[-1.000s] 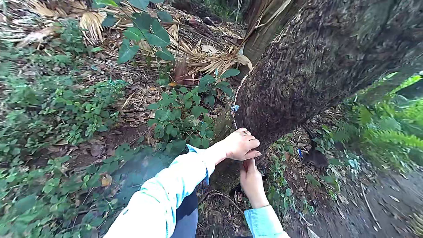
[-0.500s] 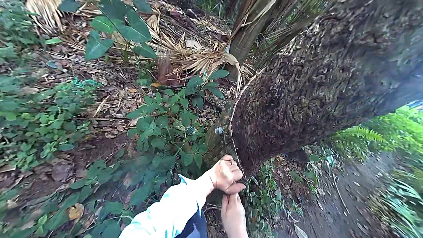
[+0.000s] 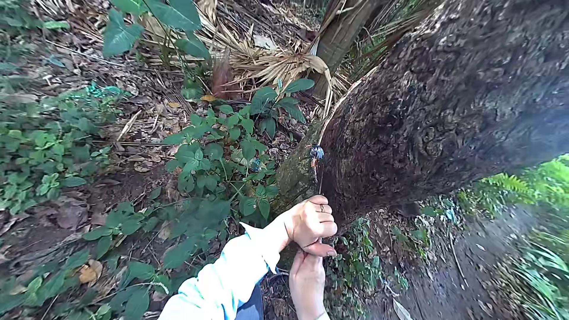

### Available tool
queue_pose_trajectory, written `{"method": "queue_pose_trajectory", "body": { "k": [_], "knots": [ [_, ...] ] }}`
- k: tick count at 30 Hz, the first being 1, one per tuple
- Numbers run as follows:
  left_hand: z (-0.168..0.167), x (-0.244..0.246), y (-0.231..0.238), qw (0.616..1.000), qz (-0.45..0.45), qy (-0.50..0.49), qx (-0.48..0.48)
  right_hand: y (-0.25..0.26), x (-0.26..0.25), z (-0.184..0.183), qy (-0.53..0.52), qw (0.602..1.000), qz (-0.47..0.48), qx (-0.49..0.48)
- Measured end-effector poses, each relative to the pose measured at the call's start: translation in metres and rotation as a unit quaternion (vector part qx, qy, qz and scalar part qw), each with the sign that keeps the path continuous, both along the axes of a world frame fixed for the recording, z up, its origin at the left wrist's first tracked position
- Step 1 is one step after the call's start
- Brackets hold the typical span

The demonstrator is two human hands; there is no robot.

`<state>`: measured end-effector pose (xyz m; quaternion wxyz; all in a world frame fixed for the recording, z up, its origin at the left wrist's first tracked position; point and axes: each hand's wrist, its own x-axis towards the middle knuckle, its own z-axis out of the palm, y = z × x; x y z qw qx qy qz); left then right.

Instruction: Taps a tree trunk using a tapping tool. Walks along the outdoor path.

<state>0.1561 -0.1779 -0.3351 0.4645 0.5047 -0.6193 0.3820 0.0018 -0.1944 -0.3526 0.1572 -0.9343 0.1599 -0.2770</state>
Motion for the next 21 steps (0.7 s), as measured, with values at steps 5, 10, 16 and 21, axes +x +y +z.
{"method": "queue_pose_trajectory", "body": {
  "k": [5, 10, 16, 21],
  "knots": [
    [-0.006, 0.003, 0.008, 1.0, -0.004, -0.016, 0.022, 0.007, 0.006, -0.012, -0.002, 0.999, 0.018, 0.037],
    [0.013, -0.015, -0.005, 0.998, -0.02, 0.057, -0.019, 0.0, -0.019, 0.049, 0.172, 0.983, -0.012, 0.06],
    [0.039, -0.031, -0.026, 0.99, 0.043, 0.123, -0.049, -0.035, -0.027, 0.11, 0.311, 0.949, -0.001, 0.05],
    [0.034, -0.066, -0.015, 0.978, 0.025, 0.188, 0.083, -0.042, -0.057, 0.1, 0.315, 0.944, 0.032, 0.09]
  ]
}}
